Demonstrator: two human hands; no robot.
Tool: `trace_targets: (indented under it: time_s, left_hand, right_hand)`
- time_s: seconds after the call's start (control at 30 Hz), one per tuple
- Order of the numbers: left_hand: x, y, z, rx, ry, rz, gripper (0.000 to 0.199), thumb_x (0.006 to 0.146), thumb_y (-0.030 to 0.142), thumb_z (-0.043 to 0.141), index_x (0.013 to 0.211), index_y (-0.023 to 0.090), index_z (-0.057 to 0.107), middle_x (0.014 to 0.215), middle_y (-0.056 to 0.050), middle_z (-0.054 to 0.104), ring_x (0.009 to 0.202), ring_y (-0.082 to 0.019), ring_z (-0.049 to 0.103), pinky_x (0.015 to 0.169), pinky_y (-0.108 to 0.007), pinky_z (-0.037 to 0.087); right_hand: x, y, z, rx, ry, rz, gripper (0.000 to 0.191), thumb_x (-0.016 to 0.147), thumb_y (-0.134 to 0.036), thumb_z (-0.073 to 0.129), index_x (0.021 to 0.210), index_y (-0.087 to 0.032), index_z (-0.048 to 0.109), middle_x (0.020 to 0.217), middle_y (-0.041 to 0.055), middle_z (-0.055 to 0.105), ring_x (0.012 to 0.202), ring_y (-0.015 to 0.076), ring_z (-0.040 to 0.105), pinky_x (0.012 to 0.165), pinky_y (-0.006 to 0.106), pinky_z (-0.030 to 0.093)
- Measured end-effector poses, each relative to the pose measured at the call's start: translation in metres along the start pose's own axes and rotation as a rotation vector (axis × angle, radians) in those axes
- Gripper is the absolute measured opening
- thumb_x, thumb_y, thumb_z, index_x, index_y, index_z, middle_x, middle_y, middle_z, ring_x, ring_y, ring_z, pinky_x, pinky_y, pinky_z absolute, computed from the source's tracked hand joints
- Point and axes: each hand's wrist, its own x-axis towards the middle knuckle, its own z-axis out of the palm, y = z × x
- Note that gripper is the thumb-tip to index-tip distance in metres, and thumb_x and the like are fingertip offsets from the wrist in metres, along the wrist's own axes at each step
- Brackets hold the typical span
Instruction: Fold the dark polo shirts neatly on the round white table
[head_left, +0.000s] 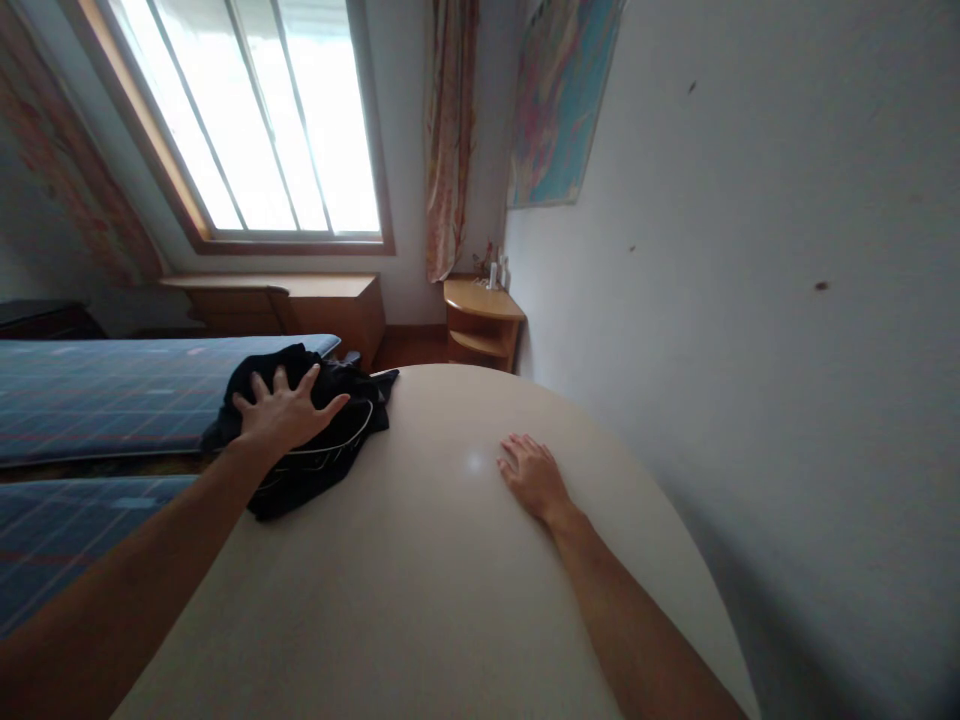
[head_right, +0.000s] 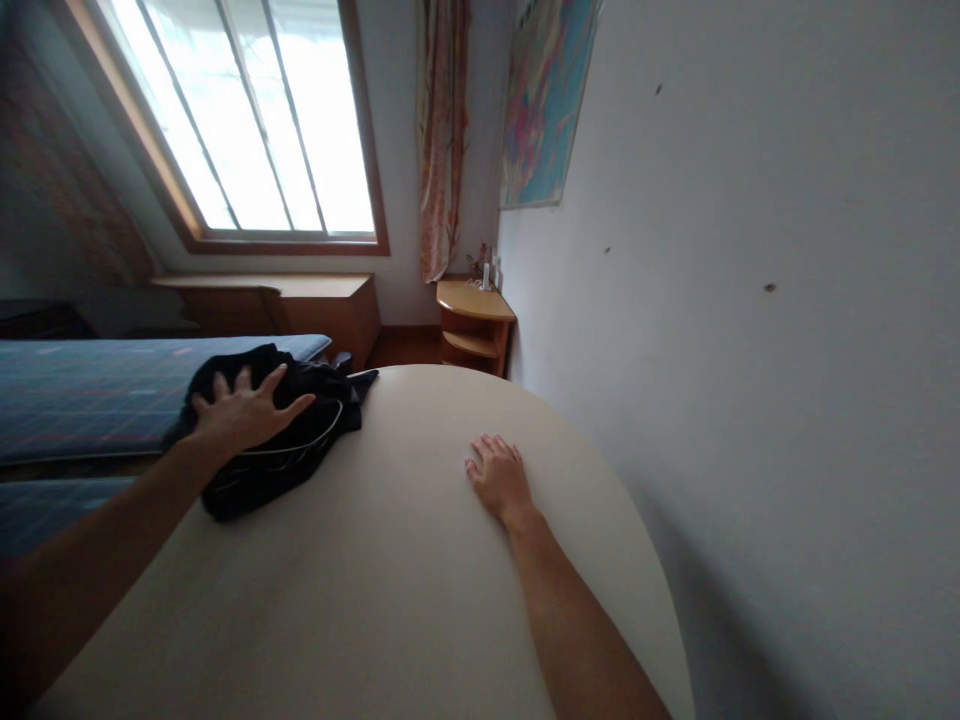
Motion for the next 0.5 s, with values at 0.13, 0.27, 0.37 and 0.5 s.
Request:
trace_targets:
  time_s: [0.13,0.27,0.37,0.5]
  left_hand:
    - [0.001,0.000,-0.003,0.062,0.040,-0.011,0.080,0.090,0.072,0.035,0.154,0.023,0.036,0.151,-0.026,0.040,0.135,-0.056,0.034,0.101,-0.075,0.027]
    - [-0.003,0.002,-0.002,0.081,0.205,0.039,0.071,0.093,0.061,0.040,0.148,0.016,0.045,0.144,-0.025,0.048,0.134,-0.048,0.038,0.109,-0.067,0.024]
    - [-0.010,0.013,-0.001,0.017,0.387,0.134,0.063,0.094,0.051,0.043,0.143,0.012,0.049,0.152,-0.022,0.039,0.143,-0.043,0.028,0.116,-0.061,0.017]
    - [-0.033,0.049,0.022,-0.108,0.397,0.333,0.056,0.095,0.043,0.045,0.141,0.011,0.051,0.156,-0.020,0.035,0.148,-0.038,0.023,0.120,-0.056,0.016]
  right_hand:
    - [0.001,0.006,0.003,-0.004,-0.010,0.000,0.048,0.096,-0.038,0.047,0.139,-0.019,0.057,0.153,0.0067,0.046,0.145,0.0228,0.035,0.121,0.042,0.019]
    - [0.000,0.007,0.004,-0.004,-0.009,-0.002,0.048,0.096,-0.039,0.046,0.140,-0.020,0.057,0.154,0.0064,0.046,0.145,0.0227,0.035,0.121,0.042,0.019]
    - [0.000,0.005,0.002,-0.007,-0.016,-0.002,0.049,0.096,-0.039,0.045,0.140,-0.020,0.057,0.154,0.0063,0.046,0.145,0.0228,0.035,0.121,0.042,0.019]
    - [0.000,0.002,0.000,-0.030,-0.045,0.003,0.053,0.097,-0.044,0.044,0.142,-0.019,0.054,0.156,0.0083,0.043,0.146,0.0239,0.032,0.121,0.043,0.016]
